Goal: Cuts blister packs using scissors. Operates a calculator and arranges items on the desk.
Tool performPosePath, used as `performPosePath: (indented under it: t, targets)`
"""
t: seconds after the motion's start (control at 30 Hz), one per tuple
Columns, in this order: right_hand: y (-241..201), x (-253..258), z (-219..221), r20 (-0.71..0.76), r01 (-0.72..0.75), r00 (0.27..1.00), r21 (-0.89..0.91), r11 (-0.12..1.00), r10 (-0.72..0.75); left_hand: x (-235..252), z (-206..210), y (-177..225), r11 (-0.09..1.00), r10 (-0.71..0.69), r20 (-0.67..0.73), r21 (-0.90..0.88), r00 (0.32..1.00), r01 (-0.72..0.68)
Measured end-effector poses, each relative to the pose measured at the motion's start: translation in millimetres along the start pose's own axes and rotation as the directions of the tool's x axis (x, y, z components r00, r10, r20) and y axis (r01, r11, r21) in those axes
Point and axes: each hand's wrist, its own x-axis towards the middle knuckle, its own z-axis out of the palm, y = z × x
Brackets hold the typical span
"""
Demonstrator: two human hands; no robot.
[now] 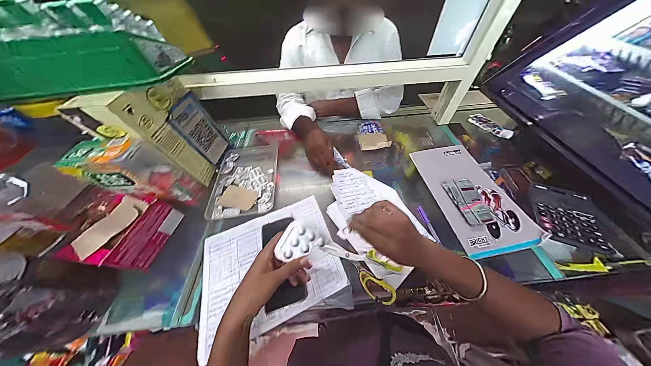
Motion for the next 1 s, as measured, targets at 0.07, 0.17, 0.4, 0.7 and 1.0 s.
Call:
performPosePath:
  t: [0.07,0.17,0.4,0.7,1.0]
  targets:
    - [36.5,-5.9,-4.0,0.096,-0.233,0.964,-0.156,0.960,0.249,-7.0,-16.5,-8.6,0.997,0.000,-0.086,0.083,0.996,0.007]
    - [89.5,-19.9,-2.3,0.363,-0.480,0.740,-0.305,0.823,0.566,-16.7,-29.2,-16.1,0.983,-0.036,-0.159,0.172,0.987,0.064]
    - [96.8,-30.2,-51.4,0.333,-0.840,0.327,-0.326,0.434,0.884,-18.9,-46.4,-15.0,0.899,-0.194,-0.233,0.347,0.953,0.268]
    - [84.0,-87.2,-108.0,0.259,-0.882,-0.047,-0.464,0.081,0.965,-29.6,-19.6,2.0,0.783,0.138,-0.381,0.608,0.914,0.135]
    - [-42.2,-28.9,-51.1,0.433,-0.808,0.589,0.344,0.479,0.682,-0.2,121.5,-19.3,0.964,0.264,0.189,-0.080,0.946,-0.253]
